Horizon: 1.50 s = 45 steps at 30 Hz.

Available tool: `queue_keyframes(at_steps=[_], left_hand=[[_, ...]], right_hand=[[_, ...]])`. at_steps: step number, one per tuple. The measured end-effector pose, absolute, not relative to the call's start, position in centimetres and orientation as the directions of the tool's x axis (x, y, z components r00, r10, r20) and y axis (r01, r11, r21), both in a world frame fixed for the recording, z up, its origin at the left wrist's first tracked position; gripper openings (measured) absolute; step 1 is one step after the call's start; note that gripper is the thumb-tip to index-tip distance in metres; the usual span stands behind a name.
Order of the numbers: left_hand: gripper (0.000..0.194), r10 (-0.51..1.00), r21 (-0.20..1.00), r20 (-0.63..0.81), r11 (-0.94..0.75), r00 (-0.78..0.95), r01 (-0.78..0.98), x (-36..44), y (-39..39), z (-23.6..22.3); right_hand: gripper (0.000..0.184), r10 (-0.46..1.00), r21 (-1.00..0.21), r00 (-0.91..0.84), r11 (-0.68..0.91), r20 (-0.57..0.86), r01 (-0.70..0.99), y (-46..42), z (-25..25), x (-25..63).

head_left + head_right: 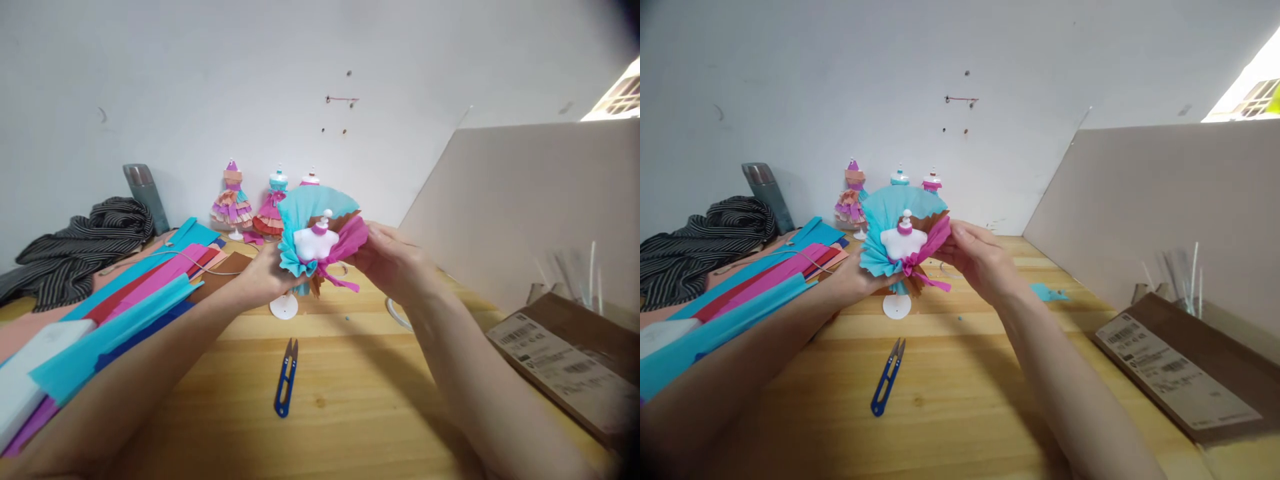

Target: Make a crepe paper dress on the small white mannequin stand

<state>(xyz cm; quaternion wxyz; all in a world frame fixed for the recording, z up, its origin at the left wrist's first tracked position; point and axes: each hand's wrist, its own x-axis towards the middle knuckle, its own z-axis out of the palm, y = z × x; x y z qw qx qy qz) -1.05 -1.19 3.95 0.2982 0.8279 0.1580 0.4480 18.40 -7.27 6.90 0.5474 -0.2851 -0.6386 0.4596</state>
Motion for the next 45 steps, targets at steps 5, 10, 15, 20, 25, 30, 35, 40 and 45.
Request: queue_keyframes(at_steps=[5,10,15,20,25,30,35,40,45], left_hand=[[0.023,0.632,0.772,0.570,-0.631,0.525,-0.078,-1.1,-1.4,4.0],[0.025,0.639,0.817,0.543,-0.551,0.545,-0.168,-0.8,-1.2,3.6],[0.027,0.646,0.814,0.538,-0.564,0.541,-0.136,-1.0,-1.4,3.8],[0.029,0.688,0.850,0.505,-0.501,0.522,-0.162,-0.9,-1.4,3.7],[0.032,0.714,0.887,0.447,-0.430,0.539,-0.167,-0.8,-1.3,3.4],[0.029,0.702,0.857,0.506,-0.475,0.501,-0.200,-0.7,-0.7,3.2],[0.028,0.723,0.846,0.523,-0.506,0.451,-0.169,-0.9,-0.4,3.2],[0.032,0.713,0.854,0.508,-0.489,0.483,-0.177,-1.0,-0.5,3.3],[0.033,0.717,0.862,0.497,-0.472,0.489,-0.185,-0.8,-0.5,3.1]], right_hand=[[0.032,0.837,-0.887,-0.294,0.440,0.461,-0.136,-7.0,6.1,17.7],[0.033,0.826,-0.872,-0.290,0.484,0.483,-0.072,-6.7,5.6,17.3],[0.039,0.792,-0.832,-0.302,0.555,0.531,-0.009,-6.7,5.2,16.9],[0.045,0.786,-0.828,-0.285,0.559,0.548,-0.049,-6.6,5.1,16.2],[0.048,0.791,-0.826,-0.269,0.564,0.550,-0.030,-6.5,4.9,15.5],[0.044,0.833,-0.854,-0.215,0.519,0.510,-0.015,-6.2,4.9,15.9],[0.033,0.903,-0.899,-0.099,0.427,0.419,0.094,-5.7,4.5,16.9],[0.025,0.884,-0.840,-0.013,0.449,0.467,0.305,-6.2,4.5,16.5],[0.020,0.760,-0.650,0.005,0.552,0.650,0.523,-6.3,4.6,16.2]])
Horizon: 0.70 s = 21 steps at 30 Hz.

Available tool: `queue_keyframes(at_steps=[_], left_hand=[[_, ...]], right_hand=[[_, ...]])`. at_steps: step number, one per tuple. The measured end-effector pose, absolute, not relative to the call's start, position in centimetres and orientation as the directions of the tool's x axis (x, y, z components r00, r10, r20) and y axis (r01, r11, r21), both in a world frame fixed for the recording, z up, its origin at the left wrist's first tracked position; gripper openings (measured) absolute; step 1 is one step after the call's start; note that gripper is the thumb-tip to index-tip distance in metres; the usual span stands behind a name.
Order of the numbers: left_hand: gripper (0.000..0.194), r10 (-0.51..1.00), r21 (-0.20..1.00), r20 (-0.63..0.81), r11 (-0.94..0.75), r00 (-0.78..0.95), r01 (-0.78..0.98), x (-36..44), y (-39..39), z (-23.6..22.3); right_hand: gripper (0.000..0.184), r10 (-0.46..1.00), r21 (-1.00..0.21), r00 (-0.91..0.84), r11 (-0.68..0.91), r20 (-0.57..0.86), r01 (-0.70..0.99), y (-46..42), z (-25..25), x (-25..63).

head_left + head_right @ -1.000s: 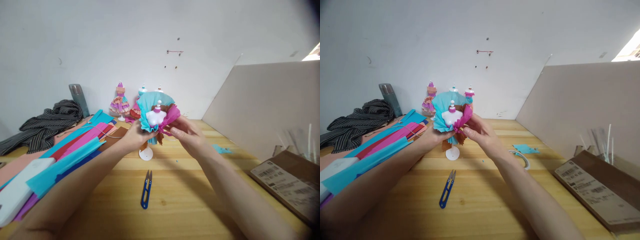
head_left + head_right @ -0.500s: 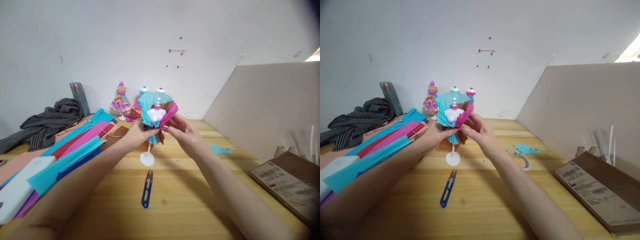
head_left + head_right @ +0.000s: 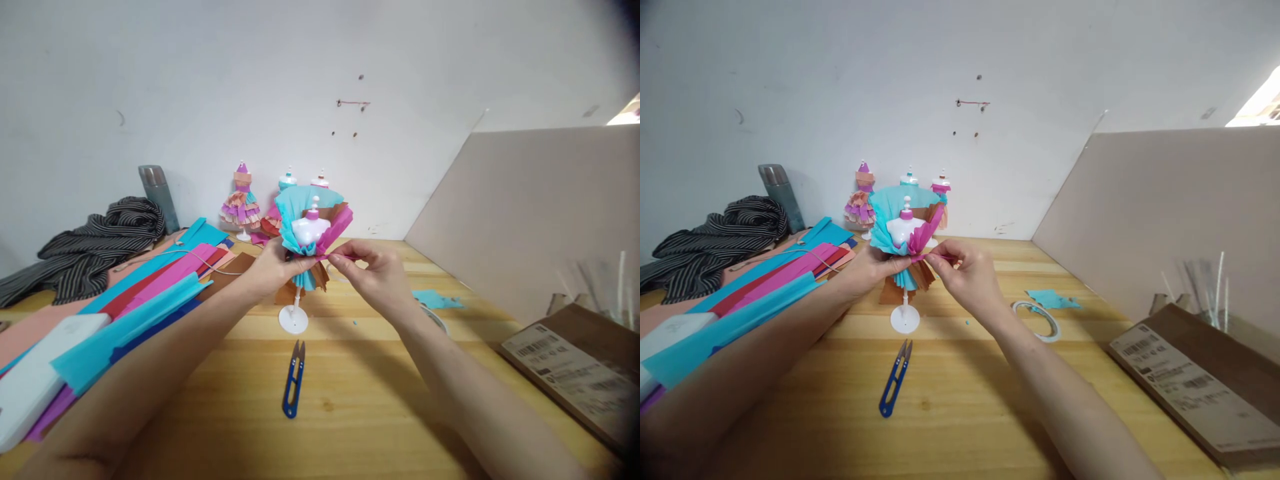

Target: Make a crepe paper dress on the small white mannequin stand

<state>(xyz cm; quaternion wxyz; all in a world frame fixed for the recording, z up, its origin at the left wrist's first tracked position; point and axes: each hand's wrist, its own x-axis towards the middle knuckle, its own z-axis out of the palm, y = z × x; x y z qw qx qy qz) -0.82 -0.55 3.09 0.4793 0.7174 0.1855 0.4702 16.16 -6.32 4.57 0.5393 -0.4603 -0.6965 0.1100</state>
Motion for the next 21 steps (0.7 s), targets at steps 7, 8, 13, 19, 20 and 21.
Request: queue_keyframes(at_steps=[7,8,13,19,20,21], left_hand=[[0.029,0.723,0.881,0.467,-0.426,0.509,-0.203,-0.7,-0.5,2.9],[0.030,0.727,0.884,0.464,-0.419,0.506,-0.208,-0.7,-0.5,2.9],[0.029,0.715,0.875,0.481,-0.433,0.507,-0.219,-0.6,-0.7,2.9],[0.028,0.698,0.871,0.484,-0.443,0.527,-0.214,-0.6,-0.9,2.7],[0.028,0.700,0.869,0.487,-0.446,0.523,-0.212,-0.6,-0.9,2.7],[0.029,0.701,0.867,0.490,-0.450,0.518,-0.212,-0.6,-0.9,2.6]], right_hand=[[0.025,0.795,-0.753,0.039,0.556,0.605,0.352,-4.9,3.9,16.3],[0.025,0.799,-0.760,0.037,0.554,0.600,0.338,-4.8,3.9,16.3],[0.025,0.802,-0.772,0.036,0.559,0.596,0.302,-4.6,3.7,16.2],[0.025,0.828,-0.818,0.052,0.539,0.559,0.201,-4.4,3.6,15.9],[0.024,0.832,-0.825,0.058,0.532,0.551,0.191,-4.3,3.6,15.8],[0.024,0.837,-0.831,0.062,0.526,0.544,0.183,-4.3,3.5,15.8]])
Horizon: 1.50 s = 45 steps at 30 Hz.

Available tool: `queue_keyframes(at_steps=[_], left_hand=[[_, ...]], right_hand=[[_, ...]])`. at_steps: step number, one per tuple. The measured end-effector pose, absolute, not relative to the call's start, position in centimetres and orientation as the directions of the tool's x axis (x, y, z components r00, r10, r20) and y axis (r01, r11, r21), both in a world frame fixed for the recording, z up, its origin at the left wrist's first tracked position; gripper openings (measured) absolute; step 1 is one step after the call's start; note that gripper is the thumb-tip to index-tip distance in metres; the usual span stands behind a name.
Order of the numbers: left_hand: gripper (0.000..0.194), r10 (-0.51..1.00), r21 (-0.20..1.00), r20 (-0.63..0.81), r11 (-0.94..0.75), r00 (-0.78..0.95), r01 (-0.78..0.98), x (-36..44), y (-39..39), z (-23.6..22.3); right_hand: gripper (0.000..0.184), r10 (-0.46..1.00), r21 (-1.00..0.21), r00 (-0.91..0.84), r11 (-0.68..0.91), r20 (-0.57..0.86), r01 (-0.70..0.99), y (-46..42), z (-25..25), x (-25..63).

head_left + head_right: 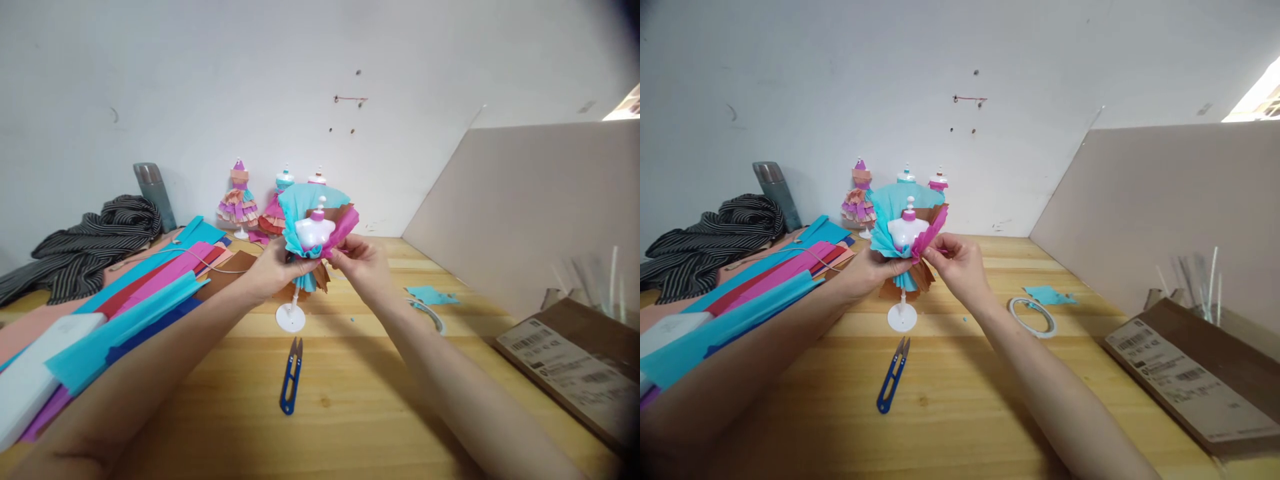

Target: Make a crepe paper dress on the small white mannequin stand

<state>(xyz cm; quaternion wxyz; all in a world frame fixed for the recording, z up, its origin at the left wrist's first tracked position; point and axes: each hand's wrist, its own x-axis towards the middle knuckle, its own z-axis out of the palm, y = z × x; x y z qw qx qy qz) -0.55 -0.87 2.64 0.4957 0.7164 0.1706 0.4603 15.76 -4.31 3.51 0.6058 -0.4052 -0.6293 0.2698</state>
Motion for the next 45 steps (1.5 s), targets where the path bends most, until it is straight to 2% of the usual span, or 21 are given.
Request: queue_keyframes(at_steps=[8,11,16,20,24,31,35,39,42,45], left_hand=[[0.030,0.704,0.858,0.508,-0.466,0.497,-0.216,-0.3,-0.7,2.6],[0.030,0.682,0.863,0.501,-0.442,0.532,-0.245,-0.4,-0.7,2.6],[0.031,0.725,0.874,0.484,-0.385,0.489,-0.295,-0.4,-0.5,2.8],[0.037,0.761,0.887,0.434,-0.269,0.482,-0.374,-0.5,-0.3,2.8],[0.037,0.757,0.900,0.407,-0.236,0.511,-0.367,-0.8,0.1,2.6],[0.039,0.756,0.884,0.429,-0.237,0.495,-0.404,-1.2,0.5,2.5],[0.035,0.763,0.879,0.426,-0.221,0.486,-0.423,-1.7,1.0,2.3],[0.042,0.752,0.875,0.395,-0.135,0.527,-0.464,-2.4,1.5,2.3],[0.048,0.740,0.866,0.379,-0.073,0.555,-0.494,-2.7,1.3,2.6],[0.051,0.728,0.867,0.338,0.005,0.596,-0.498,-2.9,1.0,2.9]], right_hand=[[0.020,0.802,-0.800,0.093,0.566,0.590,0.201,-4.1,2.7,15.2],[0.019,0.809,-0.810,0.087,0.565,0.581,0.157,-4.1,2.8,15.3],[0.021,0.866,-0.871,0.095,0.489,0.490,0.037,-3.9,3.2,15.5],[0.022,0.915,-0.916,0.082,0.398,0.394,-0.048,-3.9,3.3,15.7],[0.023,0.923,-0.921,0.069,0.382,0.377,-0.079,-3.8,3.4,16.0],[0.023,0.905,-0.903,0.031,0.426,0.425,-0.056,-3.9,3.5,16.3],[0.022,0.857,-0.860,-0.084,0.510,0.509,-0.014,-4.7,4.2,16.5],[0.014,0.807,-0.810,-0.200,0.579,0.555,0.090,-5.4,4.7,16.6],[0.011,0.782,-0.762,-0.170,0.622,0.599,0.179,-5.4,4.5,16.5],[0.014,0.762,-0.740,-0.160,0.648,0.628,0.182,-5.4,4.2,16.0]])
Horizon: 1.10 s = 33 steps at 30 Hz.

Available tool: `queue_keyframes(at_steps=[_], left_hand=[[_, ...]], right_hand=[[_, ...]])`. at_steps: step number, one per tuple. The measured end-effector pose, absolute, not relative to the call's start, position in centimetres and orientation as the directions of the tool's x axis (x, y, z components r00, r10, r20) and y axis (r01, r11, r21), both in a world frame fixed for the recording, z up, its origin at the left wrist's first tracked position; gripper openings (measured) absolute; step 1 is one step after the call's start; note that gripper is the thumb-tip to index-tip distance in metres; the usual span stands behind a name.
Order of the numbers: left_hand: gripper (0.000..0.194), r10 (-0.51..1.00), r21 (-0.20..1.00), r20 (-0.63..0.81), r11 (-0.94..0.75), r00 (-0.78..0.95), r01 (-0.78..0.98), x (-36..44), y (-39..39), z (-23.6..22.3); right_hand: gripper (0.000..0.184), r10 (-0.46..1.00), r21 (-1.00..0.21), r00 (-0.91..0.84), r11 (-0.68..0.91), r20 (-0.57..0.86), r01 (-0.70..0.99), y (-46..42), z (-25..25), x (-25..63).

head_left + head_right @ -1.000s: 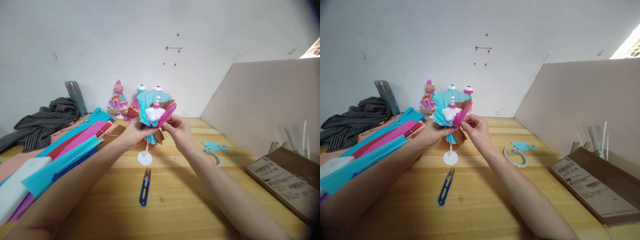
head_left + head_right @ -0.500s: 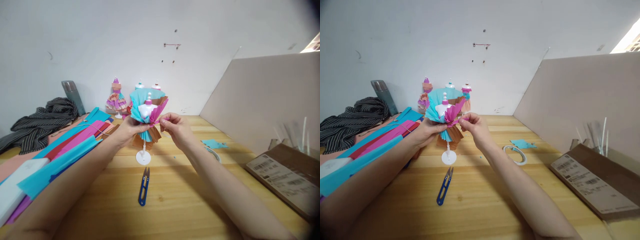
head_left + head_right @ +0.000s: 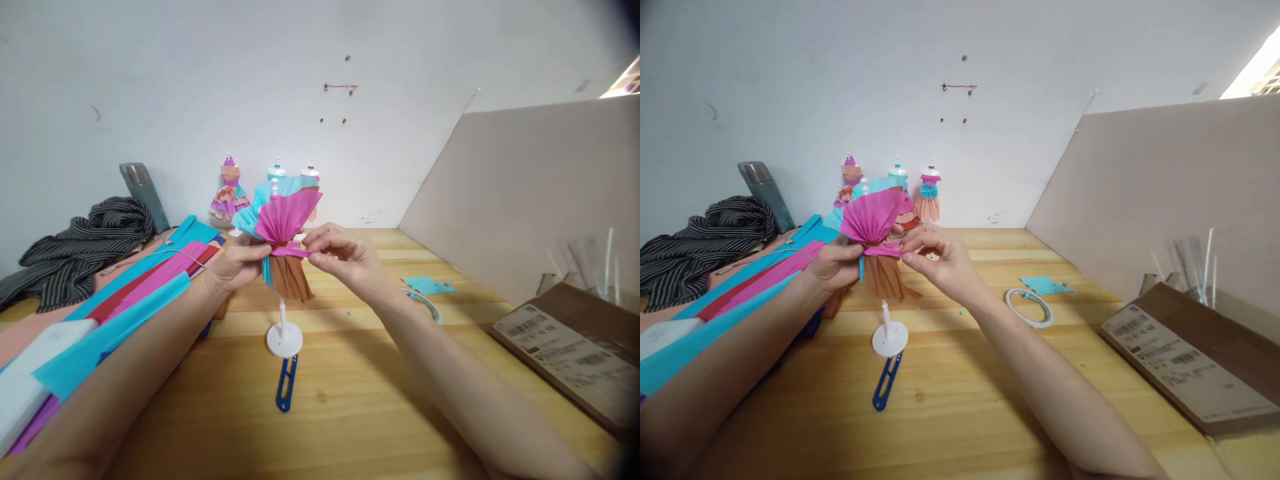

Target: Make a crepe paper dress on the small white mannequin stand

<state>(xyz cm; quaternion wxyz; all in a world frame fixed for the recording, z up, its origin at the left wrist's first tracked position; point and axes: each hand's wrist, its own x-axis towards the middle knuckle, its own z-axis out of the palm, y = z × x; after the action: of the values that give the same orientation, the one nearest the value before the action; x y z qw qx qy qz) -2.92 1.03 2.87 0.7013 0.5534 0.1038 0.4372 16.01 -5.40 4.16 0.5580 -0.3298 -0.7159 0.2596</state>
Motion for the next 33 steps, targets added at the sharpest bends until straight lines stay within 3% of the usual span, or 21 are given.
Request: queue_keyframes(at_steps=[5,9,12,17,22,27,33], left_hand=[[0.039,0.678,0.864,0.268,0.146,0.685,-0.482,-3.5,0.7,3.0],[0.036,0.588,0.825,0.337,0.193,0.735,-0.532,-3.6,0.5,3.0],[0.041,0.532,0.815,0.373,0.202,0.760,-0.543,-3.3,0.3,2.8],[0.044,0.485,0.798,0.403,0.228,0.776,-0.558,-2.7,-0.2,2.7],[0.039,0.483,0.850,0.310,0.245,0.819,-0.466,-2.9,0.3,2.5],[0.046,0.627,0.893,0.210,0.189,0.751,-0.408,-3.3,1.1,2.5],[0.036,0.743,0.898,0.321,-0.043,0.587,-0.437,-2.1,0.2,3.2]], right_hand=[[0.022,0.824,-0.819,-0.135,0.564,0.551,0.102,-5.4,3.2,15.1],[0.032,0.853,-0.906,-0.312,0.418,0.418,-0.072,-5.3,2.3,14.3],[0.026,0.827,-0.928,-0.421,0.335,0.372,-0.162,-5.5,2.2,13.8],[0.026,0.874,-0.946,-0.375,0.241,0.310,-0.219,-5.9,2.4,13.6],[0.024,0.914,-0.917,-0.155,0.343,0.376,-0.203,-5.7,2.5,13.8],[0.020,0.915,-0.912,-0.003,0.401,0.403,-0.090,-5.6,2.7,14.5],[0.028,0.842,-0.841,0.024,0.536,0.539,0.066,-6.0,3.1,15.0]])
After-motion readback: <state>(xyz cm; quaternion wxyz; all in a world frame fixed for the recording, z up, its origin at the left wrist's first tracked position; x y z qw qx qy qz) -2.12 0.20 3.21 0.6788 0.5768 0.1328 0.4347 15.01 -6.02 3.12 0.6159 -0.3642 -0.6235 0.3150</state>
